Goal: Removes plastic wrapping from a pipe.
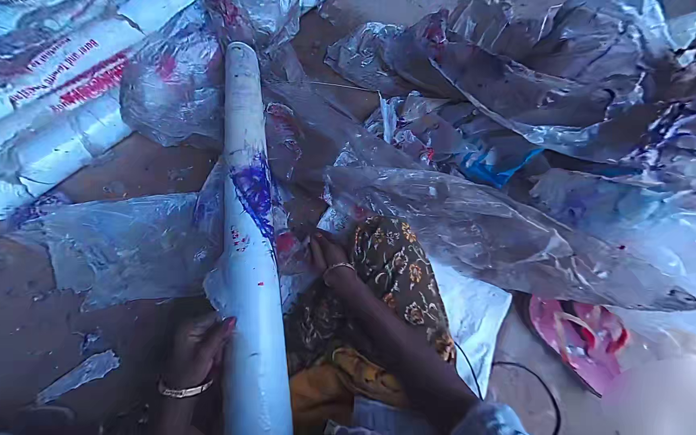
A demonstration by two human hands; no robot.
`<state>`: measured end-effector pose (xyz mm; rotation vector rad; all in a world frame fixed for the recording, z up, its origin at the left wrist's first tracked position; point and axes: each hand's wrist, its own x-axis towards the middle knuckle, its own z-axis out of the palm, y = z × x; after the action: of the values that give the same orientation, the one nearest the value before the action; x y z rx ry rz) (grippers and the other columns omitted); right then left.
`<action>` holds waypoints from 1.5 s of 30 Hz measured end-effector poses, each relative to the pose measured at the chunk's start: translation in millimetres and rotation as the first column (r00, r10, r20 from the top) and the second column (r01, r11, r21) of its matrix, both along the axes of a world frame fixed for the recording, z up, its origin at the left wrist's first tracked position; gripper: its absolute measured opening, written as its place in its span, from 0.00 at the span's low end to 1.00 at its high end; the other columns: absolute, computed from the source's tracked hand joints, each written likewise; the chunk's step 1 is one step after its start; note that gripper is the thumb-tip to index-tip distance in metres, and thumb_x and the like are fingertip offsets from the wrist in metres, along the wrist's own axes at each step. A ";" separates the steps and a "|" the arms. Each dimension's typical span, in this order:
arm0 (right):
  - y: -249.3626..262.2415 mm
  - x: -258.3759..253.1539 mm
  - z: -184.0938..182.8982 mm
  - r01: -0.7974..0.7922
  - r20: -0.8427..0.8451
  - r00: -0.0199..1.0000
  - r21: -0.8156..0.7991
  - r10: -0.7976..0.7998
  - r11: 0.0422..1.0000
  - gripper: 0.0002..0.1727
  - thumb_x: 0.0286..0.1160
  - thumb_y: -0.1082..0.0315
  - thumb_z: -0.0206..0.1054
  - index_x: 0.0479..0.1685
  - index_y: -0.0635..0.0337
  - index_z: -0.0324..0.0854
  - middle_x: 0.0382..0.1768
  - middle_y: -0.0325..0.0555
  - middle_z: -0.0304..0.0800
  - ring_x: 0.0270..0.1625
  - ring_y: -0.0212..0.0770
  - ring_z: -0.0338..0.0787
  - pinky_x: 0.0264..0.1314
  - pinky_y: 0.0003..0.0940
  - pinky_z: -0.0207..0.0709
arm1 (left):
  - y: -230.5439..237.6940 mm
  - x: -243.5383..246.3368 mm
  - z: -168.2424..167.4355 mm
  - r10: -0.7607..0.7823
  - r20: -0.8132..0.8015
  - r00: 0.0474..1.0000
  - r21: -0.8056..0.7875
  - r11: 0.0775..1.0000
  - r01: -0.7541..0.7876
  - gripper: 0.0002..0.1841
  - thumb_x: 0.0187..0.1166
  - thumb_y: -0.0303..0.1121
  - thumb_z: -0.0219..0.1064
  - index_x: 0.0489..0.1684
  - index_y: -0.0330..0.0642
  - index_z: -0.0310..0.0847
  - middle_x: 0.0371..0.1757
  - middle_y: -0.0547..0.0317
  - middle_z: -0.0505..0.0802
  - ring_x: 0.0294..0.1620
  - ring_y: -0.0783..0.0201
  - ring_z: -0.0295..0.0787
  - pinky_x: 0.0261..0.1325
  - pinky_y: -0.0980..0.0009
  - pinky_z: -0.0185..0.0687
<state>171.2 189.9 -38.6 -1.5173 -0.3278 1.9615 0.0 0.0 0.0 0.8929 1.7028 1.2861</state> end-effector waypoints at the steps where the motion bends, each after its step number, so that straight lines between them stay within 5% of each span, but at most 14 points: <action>1: -3.9 -0.2 -1.6 -0.017 0.012 1.000 0.037 0.017 0.999 0.14 0.93 0.69 0.51 0.66 0.70 0.71 0.25 0.43 0.78 0.20 0.31 0.79 0.24 0.24 0.77 | 0.1 2.9 2.9 0.027 -0.016 1.000 -0.013 1.000 -0.027 0.14 0.71 0.25 0.62 0.17 0.56 0.81 0.11 0.90 0.78 0.10 0.93 0.66 0.14 0.91 0.62; 9: -44.5 33.3 37.5 -0.344 0.160 0.939 0.401 0.305 0.849 0.10 0.91 0.76 0.49 0.47 0.65 0.76 0.21 0.35 0.86 0.18 0.27 0.85 0.23 0.21 0.82 | 3.5 16.6 13.4 0.083 -0.190 0.978 -0.128 0.986 -0.109 0.14 0.79 0.25 0.62 0.17 0.42 0.79 0.15 0.80 0.75 0.17 0.88 0.66 0.26 0.86 0.63; 11: -61.8 43.0 47.3 -0.416 0.154 0.907 0.461 0.391 0.784 0.10 0.87 0.78 0.50 0.40 0.61 0.76 0.21 0.32 0.86 0.19 0.26 0.84 0.24 0.20 0.83 | 4.4 20.8 20.5 0.045 -0.349 0.936 -0.227 0.965 -0.131 0.16 0.82 0.32 0.64 0.19 0.38 0.81 0.17 0.72 0.76 0.21 0.80 0.70 0.33 0.76 0.68; 13: -76.9 52.7 48.5 -0.512 0.206 0.850 0.537 0.484 0.670 0.09 0.82 0.78 0.54 0.39 0.58 0.77 0.21 0.26 0.83 0.19 0.22 0.82 0.25 0.17 0.80 | 8.0 26.3 33.7 -0.023 -0.465 0.885 -0.338 0.928 -0.154 0.21 0.84 0.41 0.65 0.24 0.31 0.84 0.22 0.55 0.83 0.28 0.62 0.79 0.42 0.56 0.74; 17: -94.2 60.2 54.0 -0.637 0.347 0.756 0.585 0.555 0.502 0.04 0.77 0.75 0.58 0.41 0.57 0.77 0.20 0.23 0.77 0.19 0.17 0.76 0.23 0.14 0.73 | 13.4 31.5 46.9 -0.107 -0.526 0.844 -0.426 0.892 -0.152 0.26 0.80 0.51 0.70 0.27 0.30 0.87 0.26 0.50 0.88 0.32 0.54 0.83 0.45 0.49 0.77; 20: -95.9 61.3 48.4 -0.679 0.463 0.729 0.587 0.505 0.442 0.04 0.77 0.72 0.59 0.43 0.61 0.77 0.22 0.24 0.76 0.21 0.16 0.75 0.26 0.14 0.72 | 9.1 29.5 33.6 -0.070 -0.540 0.839 -0.289 0.951 -0.107 0.20 0.82 0.38 0.67 0.23 0.29 0.84 0.20 0.53 0.83 0.25 0.61 0.78 0.39 0.58 0.74; 22: -95.3 59.0 47.0 -0.740 0.594 0.673 0.546 0.441 0.393 0.06 0.79 0.68 0.60 0.41 0.61 0.78 0.21 0.25 0.74 0.20 0.17 0.73 0.26 0.16 0.70 | 6.4 26.7 17.5 0.052 -0.451 0.891 -0.115 0.986 -0.116 0.17 0.79 0.31 0.66 0.17 0.32 0.80 0.16 0.65 0.77 0.20 0.77 0.70 0.32 0.76 0.67; 25: -92.7 50.7 60.4 -0.879 0.788 0.477 0.418 0.389 0.231 0.13 0.82 0.66 0.60 0.44 0.70 0.82 0.25 0.46 0.80 0.27 0.38 0.80 0.35 0.41 0.74 | 5.9 29.4 8.1 0.240 -0.149 0.959 0.079 0.970 -0.231 0.15 0.74 0.18 0.63 0.13 0.36 0.76 0.14 0.77 0.76 0.19 0.90 0.70 0.29 0.90 0.67; 28: -90.5 36.3 74.5 -0.922 0.856 0.383 0.379 0.348 0.084 0.13 0.83 0.70 0.58 0.49 0.72 0.84 0.30 0.57 0.87 0.32 0.51 0.87 0.40 0.51 0.78 | 4.6 28.3 3.1 0.298 -0.026 0.954 0.140 0.946 -0.292 0.15 0.72 0.16 0.63 0.12 0.39 0.77 0.14 0.79 0.78 0.19 0.90 0.73 0.28 0.90 0.70; 31: -92.5 27.4 83.3 -0.933 0.900 0.325 0.355 0.291 -0.057 0.19 0.83 0.70 0.57 0.67 0.63 0.86 0.36 0.63 0.93 0.36 0.62 0.92 0.43 0.61 0.81 | 3.4 27.3 -2.2 0.313 0.032 0.949 0.147 0.938 -0.315 0.16 0.71 0.16 0.63 0.11 0.41 0.77 0.13 0.79 0.79 0.17 0.90 0.73 0.26 0.90 0.69; 33: -93.8 23.9 83.6 -0.932 0.918 0.300 0.340 0.260 -0.124 0.21 0.83 0.70 0.57 0.70 0.58 0.87 0.40 0.64 0.95 0.41 0.67 0.94 0.46 0.65 0.82 | 3.4 27.2 -5.3 0.322 0.066 0.945 0.153 0.932 -0.328 0.16 0.70 0.15 0.63 0.11 0.42 0.77 0.12 0.78 0.80 0.16 0.89 0.72 0.24 0.89 0.68; 45: -101.4 32.5 80.3 -0.902 0.927 0.247 0.326 0.281 -0.283 0.21 0.80 0.71 0.56 0.66 0.58 0.90 0.39 0.61 0.96 0.40 0.63 0.95 0.46 0.62 0.84 | 1.4 28.0 -5.1 0.332 0.128 0.935 0.143 0.926 -0.349 0.16 0.71 0.13 0.63 0.13 0.40 0.78 0.12 0.77 0.80 0.15 0.88 0.71 0.24 0.89 0.68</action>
<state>203.7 88.5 41.7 -0.7769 -2.7287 1.0489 28.0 1.4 -5.1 0.6242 1.7419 1.6940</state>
